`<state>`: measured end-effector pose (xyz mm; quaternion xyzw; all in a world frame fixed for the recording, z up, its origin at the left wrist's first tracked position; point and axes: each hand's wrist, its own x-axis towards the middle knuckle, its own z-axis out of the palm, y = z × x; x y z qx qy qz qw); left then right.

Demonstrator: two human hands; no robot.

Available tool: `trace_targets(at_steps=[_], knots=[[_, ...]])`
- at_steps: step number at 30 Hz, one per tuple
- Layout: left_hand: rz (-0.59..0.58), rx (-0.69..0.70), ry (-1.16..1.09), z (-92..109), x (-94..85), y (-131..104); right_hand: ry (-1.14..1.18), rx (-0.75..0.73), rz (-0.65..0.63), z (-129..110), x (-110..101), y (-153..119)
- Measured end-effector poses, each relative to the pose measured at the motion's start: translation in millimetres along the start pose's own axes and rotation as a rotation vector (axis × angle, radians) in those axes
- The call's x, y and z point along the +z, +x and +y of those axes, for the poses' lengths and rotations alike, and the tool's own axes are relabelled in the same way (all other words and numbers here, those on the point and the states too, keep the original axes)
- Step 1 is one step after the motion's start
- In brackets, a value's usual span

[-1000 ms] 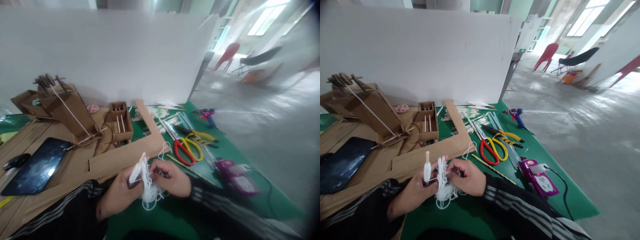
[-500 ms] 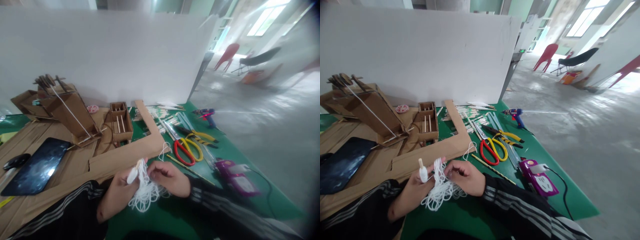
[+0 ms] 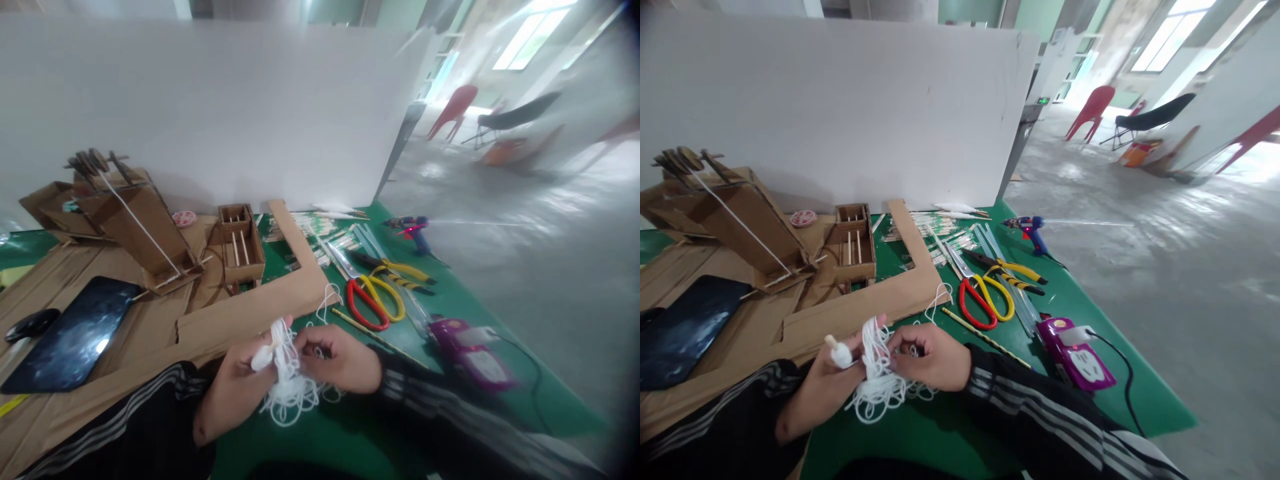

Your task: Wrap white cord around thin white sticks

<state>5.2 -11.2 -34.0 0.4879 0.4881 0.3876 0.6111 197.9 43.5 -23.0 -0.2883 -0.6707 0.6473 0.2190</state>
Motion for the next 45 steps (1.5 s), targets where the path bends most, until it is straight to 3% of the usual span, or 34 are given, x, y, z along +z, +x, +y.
trace_targets(at_steps=[6, 12, 19, 23, 28, 32, 39, 42, 45], knots=[[-0.022, 0.039, 0.171, 0.6, -2.7, -2.2, 0.099, 0.060, -0.008, 1.5, -2.6, 2.8], [-0.080, 0.005, 0.126, 8.3, 3.1, 0.0, 0.032, 0.186, -0.073, 5.1, 2.0, 2.3], [-0.013, 0.157, 0.254, 12.3, 3.2, 3.2, 0.051, 0.123, -0.036, 3.4, 3.6, 0.8], [0.053, 0.232, 0.421, 16.8, 1.1, 0.4, -0.135, 0.071, 0.029, -2.2, 4.1, 0.5], [0.024, 0.299, 0.584, 20.1, 0.0, -6.8, -0.415, 0.090, 0.051, -5.7, 4.3, -0.3], [0.061, 0.280, 0.462, 16.0, -0.8, -7.9, -0.529, -0.002, 0.052, -1.8, 4.7, -0.4], [0.110, 0.110, 0.290, 19.2, -2.4, 5.1, -0.655, -0.160, 0.073, 4.6, 6.6, 2.9], [0.101, 0.102, 0.245, 19.0, -2.7, 8.4, -0.750, -0.289, 0.157, 3.1, 8.7, 2.6], [0.087, 0.123, 0.248, 17.9, -2.3, 7.9, -0.766, -0.328, 0.257, -1.0, 10.8, 1.1]])
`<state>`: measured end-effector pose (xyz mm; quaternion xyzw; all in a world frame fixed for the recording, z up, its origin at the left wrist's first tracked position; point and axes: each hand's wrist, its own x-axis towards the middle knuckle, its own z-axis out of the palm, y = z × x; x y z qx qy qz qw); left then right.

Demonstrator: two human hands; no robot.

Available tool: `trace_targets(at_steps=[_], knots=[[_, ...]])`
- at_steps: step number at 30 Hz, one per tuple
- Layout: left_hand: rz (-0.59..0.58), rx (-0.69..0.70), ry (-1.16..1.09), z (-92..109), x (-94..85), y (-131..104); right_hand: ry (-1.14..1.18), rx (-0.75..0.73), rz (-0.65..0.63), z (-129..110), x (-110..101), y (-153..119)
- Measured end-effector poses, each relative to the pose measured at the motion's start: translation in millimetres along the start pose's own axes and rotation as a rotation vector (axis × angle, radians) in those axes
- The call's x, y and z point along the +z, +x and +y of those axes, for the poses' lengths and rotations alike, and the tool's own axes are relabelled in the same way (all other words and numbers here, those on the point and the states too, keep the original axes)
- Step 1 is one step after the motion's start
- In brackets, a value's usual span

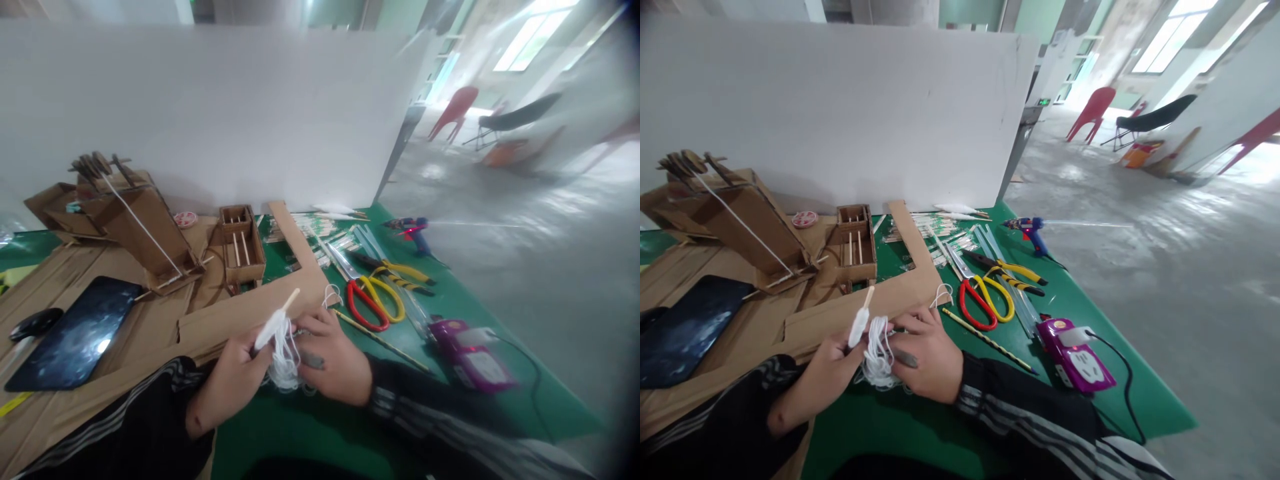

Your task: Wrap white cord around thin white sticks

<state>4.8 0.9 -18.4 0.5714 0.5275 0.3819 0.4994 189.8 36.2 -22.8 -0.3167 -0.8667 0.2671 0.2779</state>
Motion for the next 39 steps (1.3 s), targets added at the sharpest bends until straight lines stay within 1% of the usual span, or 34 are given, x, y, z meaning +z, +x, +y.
trace_targets(at_steps=[2, 4, 6, 8, 10, 11, 13, 15, 18, 21, 26, 28, 32, 35, 37, 39], knots=[[-0.002, 0.007, 0.024, 0.4, 0.2, -1.2, 0.105, 0.020, 0.027, -2.3, -0.2, 0.1], [-0.004, 0.003, 0.031, 1.0, 0.0, -1.8, 0.287, 0.064, 0.033, -3.4, 1.8, 0.2], [-0.019, -0.008, -0.001, 0.5, -0.3, -1.8, 0.492, 0.157, 0.020, -3.4, 6.4, -0.2], [-0.032, -0.035, -0.047, -1.5, -0.5, -1.3, 0.688, 0.292, -0.005, -3.0, 12.1, -1.0], [-0.021, -0.061, -0.074, -4.6, -1.0, -0.6, 0.827, 0.392, -0.030, -2.9, 16.8, -1.3], [-0.013, -0.064, -0.078, -6.0, -1.7, -0.2, 0.864, 0.406, -0.035, -3.0, 18.2, -1.2], [-0.021, -0.053, -0.084, -8.1, -4.2, 1.0, 0.882, 0.385, -0.035, -3.7, 19.0, -0.2], [-0.071, -0.059, -0.101, -8.1, -8.3, 2.1, 0.878, 0.362, -0.052, -4.6, 17.9, 1.3], [-0.127, -0.131, -0.078, -3.6, -15.1, 2.9, 0.864, 0.387, -0.088, -5.5, 16.6, 3.3], [-0.108, -0.131, 0.006, 5.0, -17.9, 1.2, 0.850, 0.427, -0.088, -5.1, 17.8, 3.9], [-0.108, -0.020, 0.073, 14.9, -14.7, -3.6, 0.944, 0.513, -0.074, -1.3, 21.4, 2.9], [-0.102, -0.016, 0.059, 13.8, -13.3, -4.0, 1.010, 0.537, -0.067, 0.9, 22.2, 2.8], [-0.100, -0.057, -0.036, 8.7, -11.8, -2.7, 1.150, 0.485, -0.027, 3.8, 22.4, 5.2], [-0.103, -0.052, -0.063, 9.2, -13.1, -2.9, 1.202, 0.485, -0.023, 4.2, 21.3, 7.3], [-0.071, -0.029, 0.026, 13.0, -15.4, -4.2, 1.205, 0.493, -0.029, 4.5, 20.8, 7.7], [-0.030, 0.017, 0.175, 18.9, -18.0, -6.0, 1.206, 0.492, -0.034, 5.0, 21.0, 7.3]])
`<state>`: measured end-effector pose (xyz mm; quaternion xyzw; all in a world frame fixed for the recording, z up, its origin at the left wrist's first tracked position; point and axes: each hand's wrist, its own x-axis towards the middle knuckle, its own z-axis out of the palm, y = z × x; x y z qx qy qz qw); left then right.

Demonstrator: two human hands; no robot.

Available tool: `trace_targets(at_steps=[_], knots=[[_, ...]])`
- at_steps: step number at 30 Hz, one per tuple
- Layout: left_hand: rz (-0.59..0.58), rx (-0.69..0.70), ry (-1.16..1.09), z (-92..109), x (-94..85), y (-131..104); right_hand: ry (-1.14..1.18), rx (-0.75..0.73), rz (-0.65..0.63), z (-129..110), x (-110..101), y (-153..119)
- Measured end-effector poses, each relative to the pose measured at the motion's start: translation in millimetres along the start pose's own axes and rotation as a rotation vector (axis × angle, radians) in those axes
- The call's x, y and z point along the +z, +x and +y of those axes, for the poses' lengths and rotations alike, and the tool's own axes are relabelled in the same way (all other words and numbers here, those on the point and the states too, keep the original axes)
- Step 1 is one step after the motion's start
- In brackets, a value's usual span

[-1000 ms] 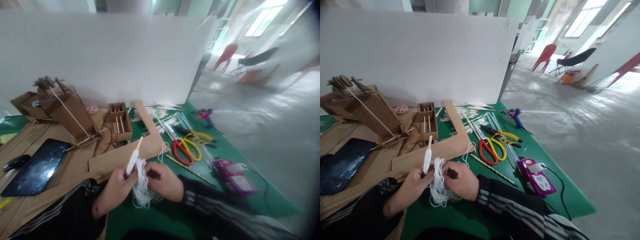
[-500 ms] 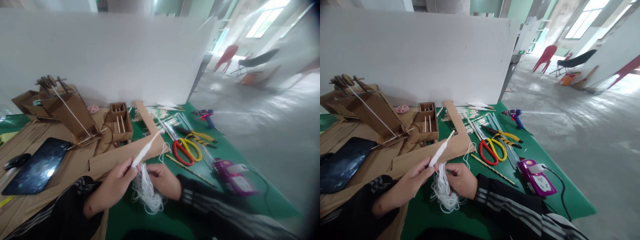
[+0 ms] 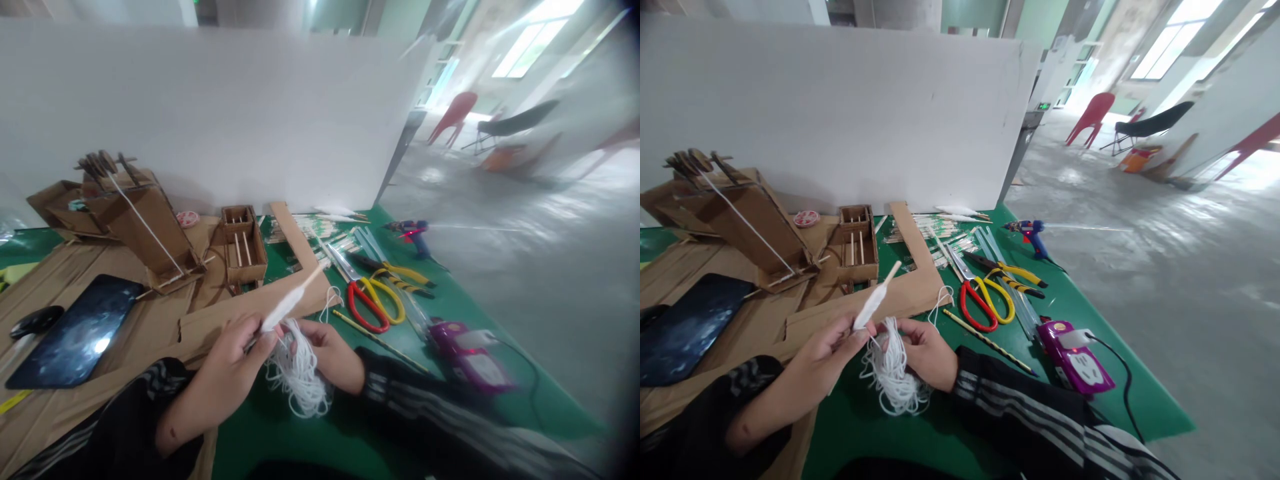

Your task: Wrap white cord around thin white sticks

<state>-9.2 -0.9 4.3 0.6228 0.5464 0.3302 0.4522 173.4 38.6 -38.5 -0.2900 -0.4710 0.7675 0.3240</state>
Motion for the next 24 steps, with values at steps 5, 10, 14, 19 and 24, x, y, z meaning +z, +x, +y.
trace_targets(at_steps=[5, 10, 14, 19, 24], knots=[[-0.008, 0.154, 0.204, 13.0, -4.4, -3.5, 0.014, 0.018, -0.049, 4.4, -0.3, 0.5], [-0.025, 0.205, 0.005, 13.8, -1.6, -6.9, -0.010, 0.016, -0.100, 5.6, -0.9, 1.3], [-0.108, 0.175, -0.294, 8.5, 1.3, -7.2, -0.035, -0.013, -0.115, 2.9, -1.0, 1.3], [-0.205, 0.105, -0.528, 0.0, 7.0, -3.5, -0.012, 0.011, -0.133, 1.0, 0.6, 1.0], [-0.125, 0.096, -0.478, -1.8, 13.5, -1.9, 0.018, 0.006, -0.097, 0.4, 1.3, 0.1]])
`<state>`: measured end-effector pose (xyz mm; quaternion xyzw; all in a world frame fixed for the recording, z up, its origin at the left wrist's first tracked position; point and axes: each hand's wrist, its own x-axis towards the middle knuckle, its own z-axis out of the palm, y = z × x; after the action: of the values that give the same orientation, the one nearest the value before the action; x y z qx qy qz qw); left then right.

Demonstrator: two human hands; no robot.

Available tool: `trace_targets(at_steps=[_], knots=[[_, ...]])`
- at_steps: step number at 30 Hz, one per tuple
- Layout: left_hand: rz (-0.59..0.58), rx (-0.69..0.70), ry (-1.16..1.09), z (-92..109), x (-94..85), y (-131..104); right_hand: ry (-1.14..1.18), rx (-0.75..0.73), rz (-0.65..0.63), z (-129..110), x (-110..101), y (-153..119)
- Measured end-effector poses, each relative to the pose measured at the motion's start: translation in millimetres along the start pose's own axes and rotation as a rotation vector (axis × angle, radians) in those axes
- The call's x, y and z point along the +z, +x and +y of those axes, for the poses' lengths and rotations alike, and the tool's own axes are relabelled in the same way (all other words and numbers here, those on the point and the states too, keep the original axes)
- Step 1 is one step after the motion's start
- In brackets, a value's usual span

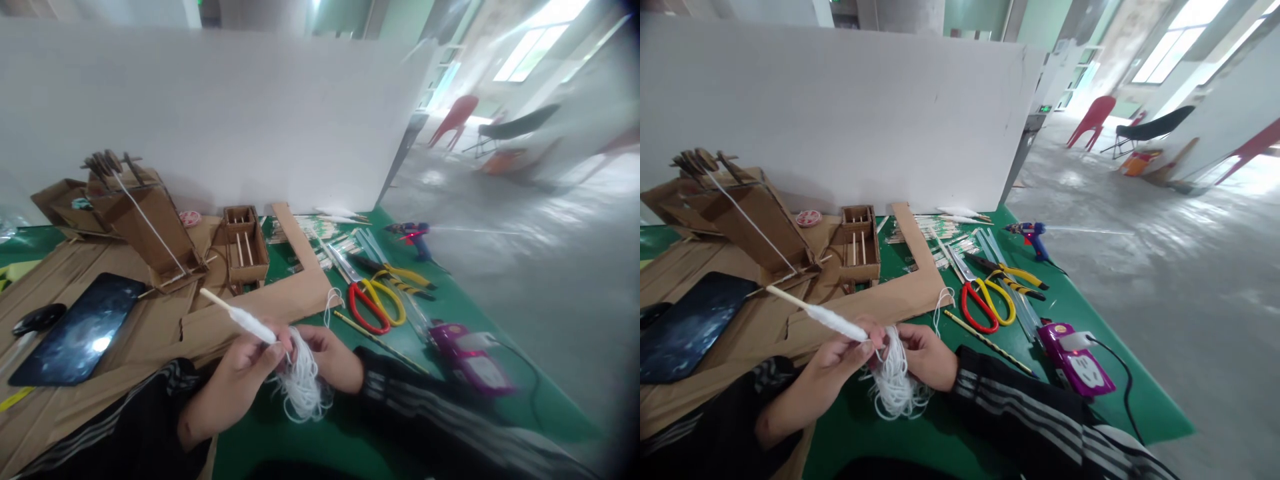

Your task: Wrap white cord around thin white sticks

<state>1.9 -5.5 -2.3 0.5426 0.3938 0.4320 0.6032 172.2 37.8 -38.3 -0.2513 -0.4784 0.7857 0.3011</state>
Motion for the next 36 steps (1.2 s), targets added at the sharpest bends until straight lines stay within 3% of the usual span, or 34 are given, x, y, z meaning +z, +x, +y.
trace_targets(at_steps=[10, 18, 23, 27, 31, 36], knots=[[-0.009, -0.017, 0.139, -12.0, -1.0, 3.2, -0.115, -0.038, 0.040, -3.1, 4.3, -1.6], [0.002, -0.056, 0.148, -16.1, -1.5, -1.7, -0.425, -0.275, 0.115, -13.6, 5.9, -5.0], [-0.053, -0.100, 0.305, -16.7, -7.0, -2.5, -0.404, -0.184, 0.027, -13.0, -3.4, -5.1], [-0.022, -0.057, 0.439, -14.8, -9.8, 2.4, -0.524, -0.103, 0.096, -19.8, -11.8, -7.5], [0.140, -0.076, 0.385, -14.9, -14.0, 7.6, -0.884, -0.221, 0.156, -33.7, -23.4, -9.8], [0.488, -0.029, 0.012, -18.2, -23.9, 13.2, -1.141, -0.293, 0.223, -42.2, -36.0, -11.6]])
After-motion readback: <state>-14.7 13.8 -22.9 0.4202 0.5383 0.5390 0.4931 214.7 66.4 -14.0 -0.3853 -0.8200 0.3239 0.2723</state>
